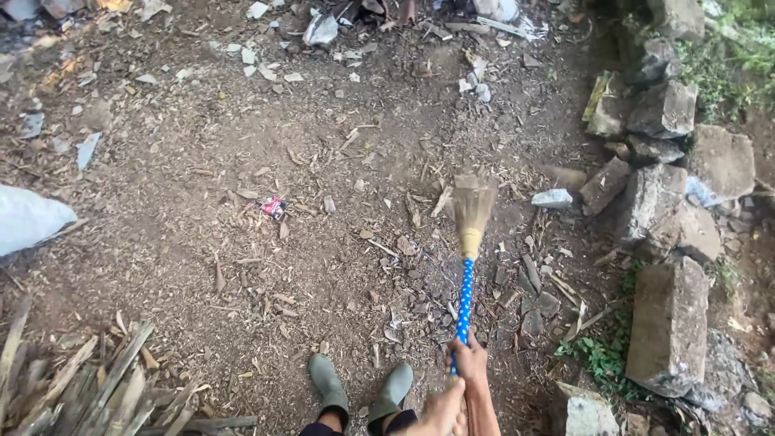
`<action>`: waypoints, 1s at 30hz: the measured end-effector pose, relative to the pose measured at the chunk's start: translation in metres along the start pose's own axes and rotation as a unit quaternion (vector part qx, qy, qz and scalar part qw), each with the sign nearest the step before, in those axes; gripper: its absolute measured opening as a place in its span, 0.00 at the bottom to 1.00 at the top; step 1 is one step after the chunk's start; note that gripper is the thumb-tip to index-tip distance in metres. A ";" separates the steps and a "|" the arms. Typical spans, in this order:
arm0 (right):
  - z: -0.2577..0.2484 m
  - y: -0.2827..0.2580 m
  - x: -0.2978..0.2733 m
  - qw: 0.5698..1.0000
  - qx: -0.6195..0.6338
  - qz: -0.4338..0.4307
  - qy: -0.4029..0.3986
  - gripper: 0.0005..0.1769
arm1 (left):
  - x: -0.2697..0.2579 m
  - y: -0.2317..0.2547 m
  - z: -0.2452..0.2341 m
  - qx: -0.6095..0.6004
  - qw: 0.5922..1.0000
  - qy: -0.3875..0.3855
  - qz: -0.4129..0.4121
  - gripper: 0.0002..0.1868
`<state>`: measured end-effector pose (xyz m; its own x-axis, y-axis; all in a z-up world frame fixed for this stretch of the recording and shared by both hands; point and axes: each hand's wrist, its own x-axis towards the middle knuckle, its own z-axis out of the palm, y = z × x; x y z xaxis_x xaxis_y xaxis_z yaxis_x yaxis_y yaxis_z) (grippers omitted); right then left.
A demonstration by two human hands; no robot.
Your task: Sweeping the ground and picking up debris in an outdoor yard area.
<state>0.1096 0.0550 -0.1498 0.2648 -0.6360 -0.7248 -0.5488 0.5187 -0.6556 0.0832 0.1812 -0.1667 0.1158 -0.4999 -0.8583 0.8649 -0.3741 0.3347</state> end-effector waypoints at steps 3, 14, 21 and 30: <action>0.031 0.009 0.029 1.000 -0.007 0.006 -0.010 0.10 | -0.038 0.059 -0.026 -0.086 0.992 -0.056 -0.071 0.23; 0.107 -0.014 -0.073 0.983 0.049 0.036 -0.174 0.28 | -0.057 -0.003 -0.066 -0.172 0.980 0.096 -0.007 0.22; 0.124 0.001 -0.052 0.996 0.042 0.009 -0.081 0.27 | -0.078 0.056 -0.110 -0.012 0.999 0.014 0.049 0.20; 0.223 0.020 -0.051 0.983 0.025 0.046 -0.178 0.19 | -0.087 0.068 -0.178 -0.170 0.983 0.053 -0.035 0.29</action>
<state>0.2621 0.2259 -0.1730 0.4820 -0.3498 -0.8033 -0.5461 0.5970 -0.5876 0.2185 0.3381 -0.1385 0.0854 -0.3905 -0.9166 0.9838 -0.1125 0.1396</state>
